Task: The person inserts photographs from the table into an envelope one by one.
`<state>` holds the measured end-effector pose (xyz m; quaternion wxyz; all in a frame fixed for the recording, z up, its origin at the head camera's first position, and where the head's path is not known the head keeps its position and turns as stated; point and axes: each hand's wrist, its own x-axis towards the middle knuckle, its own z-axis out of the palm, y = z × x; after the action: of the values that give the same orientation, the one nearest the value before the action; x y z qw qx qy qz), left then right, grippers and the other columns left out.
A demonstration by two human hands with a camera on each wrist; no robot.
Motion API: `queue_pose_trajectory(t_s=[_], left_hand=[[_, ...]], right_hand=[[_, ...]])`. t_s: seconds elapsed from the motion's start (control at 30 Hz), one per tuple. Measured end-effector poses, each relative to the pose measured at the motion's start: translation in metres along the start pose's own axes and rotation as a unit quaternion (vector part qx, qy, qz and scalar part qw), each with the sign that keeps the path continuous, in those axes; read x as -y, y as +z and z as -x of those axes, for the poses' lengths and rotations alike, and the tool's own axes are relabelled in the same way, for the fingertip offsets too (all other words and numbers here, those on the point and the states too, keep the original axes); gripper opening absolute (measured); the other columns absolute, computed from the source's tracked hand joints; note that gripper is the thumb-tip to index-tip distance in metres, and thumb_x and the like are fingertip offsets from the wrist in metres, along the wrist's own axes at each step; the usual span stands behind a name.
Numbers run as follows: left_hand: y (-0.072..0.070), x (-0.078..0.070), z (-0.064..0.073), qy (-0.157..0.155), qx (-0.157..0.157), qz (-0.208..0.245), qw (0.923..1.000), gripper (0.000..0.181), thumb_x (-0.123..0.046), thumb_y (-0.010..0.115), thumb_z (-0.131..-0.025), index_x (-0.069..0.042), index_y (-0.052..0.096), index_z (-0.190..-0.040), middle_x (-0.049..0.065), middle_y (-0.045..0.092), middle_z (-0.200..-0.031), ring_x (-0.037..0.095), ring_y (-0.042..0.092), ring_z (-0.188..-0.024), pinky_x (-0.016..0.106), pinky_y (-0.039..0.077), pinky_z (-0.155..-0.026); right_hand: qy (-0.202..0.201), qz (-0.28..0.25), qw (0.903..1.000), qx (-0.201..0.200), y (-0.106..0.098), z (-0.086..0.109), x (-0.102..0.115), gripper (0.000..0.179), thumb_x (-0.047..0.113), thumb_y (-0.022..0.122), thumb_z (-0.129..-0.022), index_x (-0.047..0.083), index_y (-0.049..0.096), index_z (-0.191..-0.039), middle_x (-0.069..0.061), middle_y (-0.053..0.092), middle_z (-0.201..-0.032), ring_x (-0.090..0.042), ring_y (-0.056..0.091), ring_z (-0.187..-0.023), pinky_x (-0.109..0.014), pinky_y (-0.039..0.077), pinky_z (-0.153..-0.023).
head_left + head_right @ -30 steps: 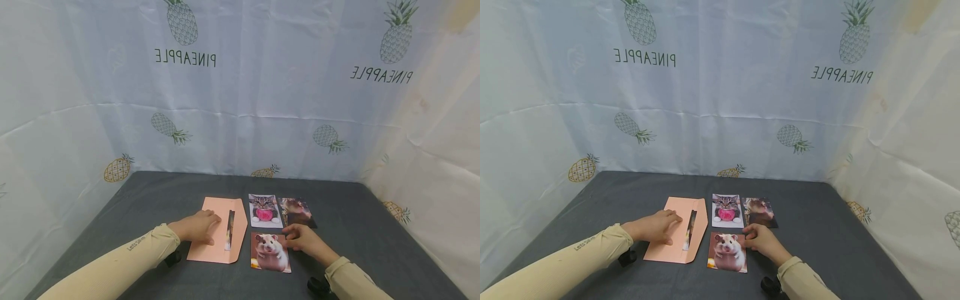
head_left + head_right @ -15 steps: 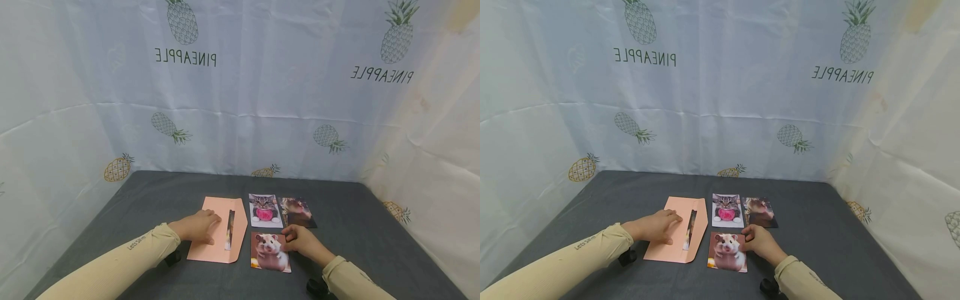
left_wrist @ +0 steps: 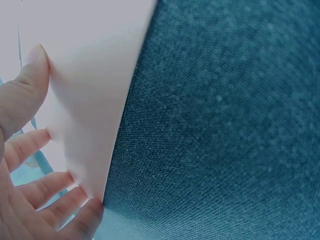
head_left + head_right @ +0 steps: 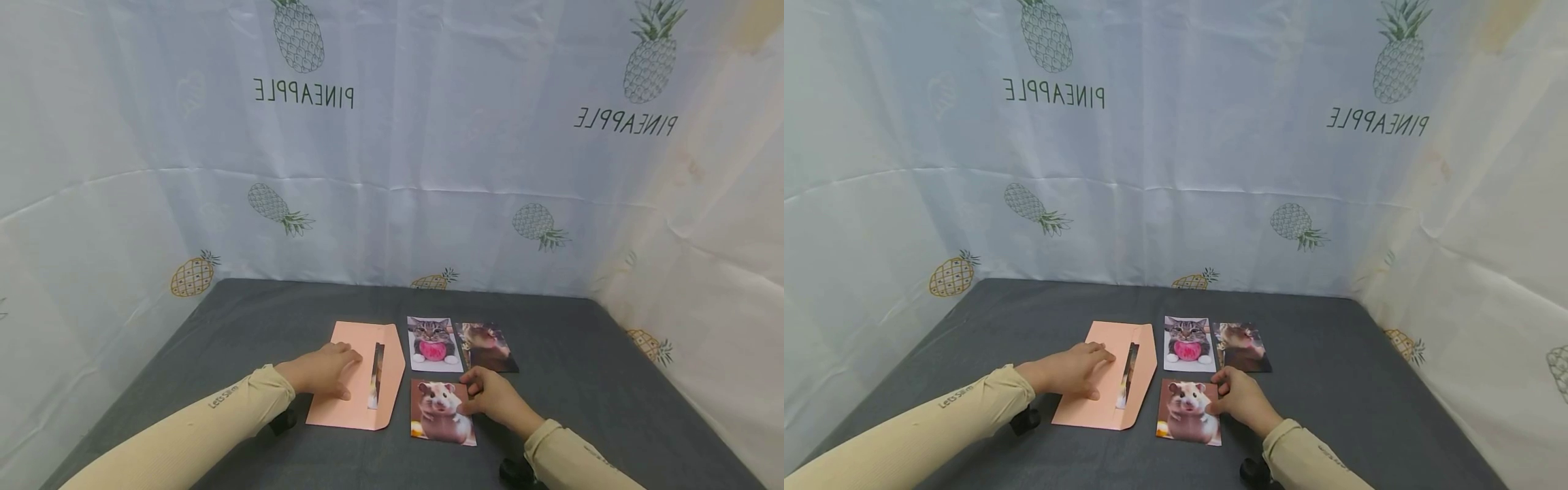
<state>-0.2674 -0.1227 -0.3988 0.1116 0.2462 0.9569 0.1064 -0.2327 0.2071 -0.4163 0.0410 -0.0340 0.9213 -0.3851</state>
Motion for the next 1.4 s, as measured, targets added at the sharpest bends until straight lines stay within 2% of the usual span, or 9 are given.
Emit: queue_pose_trajectory(t_s=[0.4,0.63,0.93,1.17,1.4], left_hand=[[0.002,0.001,-0.001,-0.001,-0.003,0.001,1.0,0.064,-0.031,0.082,-0.077,-0.012,0.055,-0.132,0.017,0.045,-0.144,0.035,0.042,-0.135,0.048,0.042,-0.104],[0.003,0.0,-0.001,-0.005,-0.004,0.002,1.0,0.064,-0.031,0.082,-0.077,-0.012,0.055,-0.132,0.017,0.045,-0.144,0.034,0.042,-0.134,0.048,0.042,-0.104],[0.004,0.0,-0.001,-0.002,-0.006,0.004,1.0,0.063,-0.031,0.082,-0.077,-0.012,0.055,-0.131,0.018,0.044,-0.144,0.035,0.041,-0.135,0.049,0.042,-0.104],[0.003,0.0,-0.001,-0.003,-0.007,-0.003,1.0,0.064,-0.03,0.082,-0.076,-0.011,0.055,-0.131,0.018,0.045,-0.144,0.036,0.042,-0.135,0.049,0.042,-0.104],[0.003,0.001,-0.001,0.003,-0.006,-0.003,1.0,0.064,-0.031,0.082,-0.077,-0.011,0.055,-0.132,0.018,0.046,-0.143,0.035,0.042,-0.135,0.048,0.041,-0.105]], right_hand=[[-0.002,-0.003,1.0,-0.004,0.001,0.0,0.0,0.043,-0.004,0.085,-0.059,0.004,0.062,-0.094,-0.004,0.054,-0.078,-0.016,0.049,-0.069,-0.028,0.043,-0.059],[-0.002,-0.027,0.9996,-0.001,0.002,0.001,0.001,0.046,-0.009,0.083,-0.057,0.003,0.057,-0.093,-0.005,0.053,-0.077,-0.017,0.048,-0.068,-0.029,0.042,-0.056],[-0.006,-0.043,0.999,0.013,0.001,0.002,0.0,0.047,-0.01,0.081,-0.06,0.004,0.052,-0.095,-0.007,0.06,-0.076,-0.017,0.054,-0.068,-0.03,0.045,-0.056],[-0.034,-0.089,0.9946,0.041,-0.003,0.004,-0.001,0.047,-0.013,0.078,-0.062,-0.003,0.049,-0.098,-0.007,0.055,-0.073,-0.015,0.048,-0.062,-0.028,0.043,-0.053],[-0.045,-0.118,0.991,0.045,-0.008,0.006,-0.003,0.046,-0.015,0.075,-0.065,-0.007,0.048,-0.101,-0.008,0.052,-0.077,-0.015,0.051,-0.064,-0.028,0.047,-0.056]])
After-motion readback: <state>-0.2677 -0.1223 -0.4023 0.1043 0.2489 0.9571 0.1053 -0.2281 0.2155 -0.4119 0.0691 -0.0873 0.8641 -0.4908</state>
